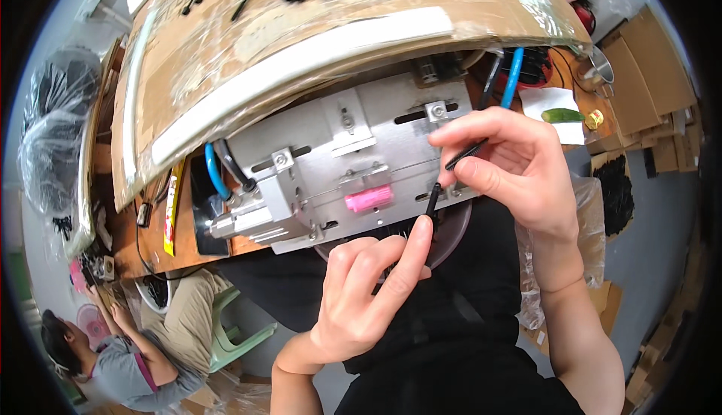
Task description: The person repeatedly picks up black plastic components from a pile on a wooden board and inserts them into a metal jig. They manipulate the parts with their hands, aligning them into the machine's slots, and then remove them to place them back on the board. The process is repetitive and involves handling the components one by one.
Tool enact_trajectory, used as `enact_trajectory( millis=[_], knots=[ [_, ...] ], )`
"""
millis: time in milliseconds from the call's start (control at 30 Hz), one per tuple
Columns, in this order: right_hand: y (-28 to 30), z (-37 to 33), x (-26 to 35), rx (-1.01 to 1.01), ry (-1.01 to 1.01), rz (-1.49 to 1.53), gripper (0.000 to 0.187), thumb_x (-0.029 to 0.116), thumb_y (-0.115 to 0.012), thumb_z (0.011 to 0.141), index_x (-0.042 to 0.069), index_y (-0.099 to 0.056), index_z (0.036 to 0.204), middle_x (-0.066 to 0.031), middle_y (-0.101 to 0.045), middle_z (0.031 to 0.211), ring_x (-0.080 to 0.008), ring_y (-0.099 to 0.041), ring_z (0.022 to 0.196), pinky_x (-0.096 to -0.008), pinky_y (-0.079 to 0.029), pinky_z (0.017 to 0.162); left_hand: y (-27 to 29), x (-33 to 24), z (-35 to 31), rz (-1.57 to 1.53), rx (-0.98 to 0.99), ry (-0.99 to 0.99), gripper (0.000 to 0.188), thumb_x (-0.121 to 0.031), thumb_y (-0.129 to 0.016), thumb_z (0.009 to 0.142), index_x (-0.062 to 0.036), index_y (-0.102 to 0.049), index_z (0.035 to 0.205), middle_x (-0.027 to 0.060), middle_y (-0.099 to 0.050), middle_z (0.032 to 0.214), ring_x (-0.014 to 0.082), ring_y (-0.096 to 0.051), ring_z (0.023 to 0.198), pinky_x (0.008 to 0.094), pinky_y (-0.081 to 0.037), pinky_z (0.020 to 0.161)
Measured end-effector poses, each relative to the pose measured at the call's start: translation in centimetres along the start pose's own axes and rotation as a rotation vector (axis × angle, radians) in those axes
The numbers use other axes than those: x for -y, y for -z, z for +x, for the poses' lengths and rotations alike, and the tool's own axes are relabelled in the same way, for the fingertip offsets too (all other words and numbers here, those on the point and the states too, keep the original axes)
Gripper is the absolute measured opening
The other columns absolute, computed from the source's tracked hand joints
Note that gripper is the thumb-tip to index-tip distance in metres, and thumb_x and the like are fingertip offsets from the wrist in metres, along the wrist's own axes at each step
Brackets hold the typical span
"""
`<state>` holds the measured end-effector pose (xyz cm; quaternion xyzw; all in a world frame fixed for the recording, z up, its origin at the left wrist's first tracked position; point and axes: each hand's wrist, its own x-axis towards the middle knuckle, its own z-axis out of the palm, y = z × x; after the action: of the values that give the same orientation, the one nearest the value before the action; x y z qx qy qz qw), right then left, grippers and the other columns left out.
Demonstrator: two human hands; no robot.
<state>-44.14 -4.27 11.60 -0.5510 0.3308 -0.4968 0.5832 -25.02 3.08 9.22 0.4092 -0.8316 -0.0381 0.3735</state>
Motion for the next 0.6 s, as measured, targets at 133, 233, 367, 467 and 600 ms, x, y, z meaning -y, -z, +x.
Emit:
enact_trajectory(
  millis=[133,233,367,467,600],
  knots=[
    [-0.5,1.0,-0.1,0.107,0.418,-0.848,0.007,-0.002,-0.059,0.089,-0.004,-0.065,0.093,-0.0090,-0.062,0.084,-0.0155,-0.060,0.072,-0.0258,-0.046,0.064,1.0,0.7,-1.2,-0.047,-0.041,0.061,0.067,-0.004,-0.080,0.058,0.0030,-0.062,0.122,0.0072,-0.059,0.089,0.0231,-0.053,0.078,0.0336,-0.045,0.070],
    [-1.3,1.5,-0.2,0.079,0.478,-0.869,0.007,0.000,-0.057,0.092,-0.003,-0.061,0.096,-0.0104,-0.060,0.087,-0.0162,-0.058,0.071,-0.0272,-0.046,0.065,1.3,1.0,-2.1,-0.071,-0.071,0.093,0.068,-0.002,-0.080,0.057,0.0029,-0.062,0.122,0.0074,-0.059,0.091,0.0232,-0.053,0.078,0.0336,-0.044,0.071],
    [-2.2,2.1,-0.7,0.093,0.526,-0.851,0.010,0.000,-0.059,0.090,-0.004,-0.059,0.099,-0.0115,-0.059,0.093,-0.0175,-0.058,0.073,-0.0293,-0.047,0.065,1.8,1.3,-2.8,-0.089,-0.090,0.122,0.068,0.000,-0.080,0.057,0.0024,-0.062,0.122,0.0075,-0.060,0.091,0.0232,-0.054,0.079,0.0335,-0.044,0.071],
    [-2.4,2.5,-0.1,0.216,0.571,-1.024,0.017,-0.002,-0.063,0.084,-0.005,-0.060,0.100,-0.0118,-0.058,0.099,-0.0199,-0.058,0.075,-0.0301,-0.047,0.066,2.0,1.6,-3.2,-0.092,-0.099,0.127,0.068,0.001,-0.080,0.056,0.0021,-0.062,0.122,0.0074,-0.060,0.091,0.0232,-0.054,0.080,0.0334,-0.044,0.071],
    [-2.9,2.7,0.4,0.138,0.667,-1.083,0.021,-0.004,-0.067,0.076,-0.005,-0.063,0.097,-0.0112,-0.059,0.096,-0.0207,-0.057,0.077,-0.0284,-0.045,0.068,2.1,1.7,-3.4,-0.092,-0.104,0.143,0.066,0.001,-0.080,0.058,0.0011,-0.063,0.122,0.0057,-0.058,0.091,0.0221,-0.053,0.081,0.0327,-0.045,0.072]
  ],
)
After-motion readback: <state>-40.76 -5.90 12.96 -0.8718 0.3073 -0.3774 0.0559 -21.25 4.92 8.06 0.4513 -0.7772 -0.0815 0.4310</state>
